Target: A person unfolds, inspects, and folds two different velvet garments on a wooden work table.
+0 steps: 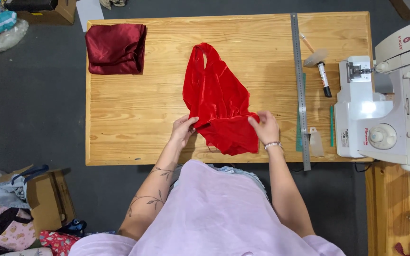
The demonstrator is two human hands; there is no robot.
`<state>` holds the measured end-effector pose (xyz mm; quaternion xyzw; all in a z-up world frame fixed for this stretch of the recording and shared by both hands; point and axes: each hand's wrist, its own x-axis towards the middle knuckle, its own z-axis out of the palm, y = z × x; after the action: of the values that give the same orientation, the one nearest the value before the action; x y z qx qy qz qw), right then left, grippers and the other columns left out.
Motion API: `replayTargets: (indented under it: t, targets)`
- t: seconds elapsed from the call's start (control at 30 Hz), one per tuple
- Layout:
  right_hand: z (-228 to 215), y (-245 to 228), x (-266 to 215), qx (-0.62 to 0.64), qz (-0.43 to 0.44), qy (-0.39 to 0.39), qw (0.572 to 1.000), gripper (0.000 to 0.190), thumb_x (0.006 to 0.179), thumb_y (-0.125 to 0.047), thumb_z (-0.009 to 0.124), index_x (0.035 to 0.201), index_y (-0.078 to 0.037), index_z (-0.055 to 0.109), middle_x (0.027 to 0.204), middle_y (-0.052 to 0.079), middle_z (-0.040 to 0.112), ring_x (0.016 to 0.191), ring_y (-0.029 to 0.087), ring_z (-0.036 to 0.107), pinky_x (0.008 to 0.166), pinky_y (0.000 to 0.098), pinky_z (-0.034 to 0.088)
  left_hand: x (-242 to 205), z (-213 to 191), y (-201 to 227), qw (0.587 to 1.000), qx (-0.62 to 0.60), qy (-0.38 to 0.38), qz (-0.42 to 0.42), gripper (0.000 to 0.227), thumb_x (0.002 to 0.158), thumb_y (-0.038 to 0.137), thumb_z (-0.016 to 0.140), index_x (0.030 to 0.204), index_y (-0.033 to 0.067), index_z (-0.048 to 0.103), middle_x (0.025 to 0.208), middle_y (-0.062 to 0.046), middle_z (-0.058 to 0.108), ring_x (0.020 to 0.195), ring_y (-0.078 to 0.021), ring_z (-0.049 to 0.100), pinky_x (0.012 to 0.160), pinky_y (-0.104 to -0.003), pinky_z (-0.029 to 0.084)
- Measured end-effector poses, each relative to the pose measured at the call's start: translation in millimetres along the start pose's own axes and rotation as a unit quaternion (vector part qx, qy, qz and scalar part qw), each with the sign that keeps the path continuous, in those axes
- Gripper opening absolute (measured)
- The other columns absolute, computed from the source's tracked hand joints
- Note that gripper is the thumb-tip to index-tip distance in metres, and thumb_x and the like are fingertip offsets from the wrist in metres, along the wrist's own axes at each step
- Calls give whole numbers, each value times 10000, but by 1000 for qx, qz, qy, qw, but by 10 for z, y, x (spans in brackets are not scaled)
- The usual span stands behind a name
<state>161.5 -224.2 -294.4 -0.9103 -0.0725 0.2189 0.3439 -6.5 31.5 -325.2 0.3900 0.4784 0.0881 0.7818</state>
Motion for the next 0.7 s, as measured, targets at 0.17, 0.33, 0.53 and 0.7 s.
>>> replayTargets:
  t: [0.17,0.33,0.53,0.7]
  targets:
    - [454,377,619,32,9,-20,999,698,781,-538,856,1328,-197,589,1131,53,724,1119,225,678,997,395,517,-206,216,182,989,57,-9,135,309,806,178,859,1078,88,742,876,-18,703,752,-60,647,705,-207,569]
    - [460,615,516,121,40,-125,984,401,770,-289,838,1129,-133,754,965,49,771,842,178,717,668,316,574,-290,317,261,986,-95,-51,127,237,892,155,764,1120,135,703,986,-10,710,917,-103,675,908,-287,546]
    - [81,377,-295,242,123,-267,925,287,806,-41,731,1087,3,695,735,17,631,539,55,502,467,159,382,19,39,-181,943,-317,-87,-55,324,884,254,614,1147,73,556,1061,-100,646,979,-247,672,953,-366,570]
    - [273,548,-253,437,47,-172,882,248,779,14,759,1004,-42,668,875,39,699,782,137,722,708,234,582,-280,37,40,947,-314,-46,-57,363,846,222,616,1156,64,510,1065,-127,615,963,-274,654,924,-390,582]
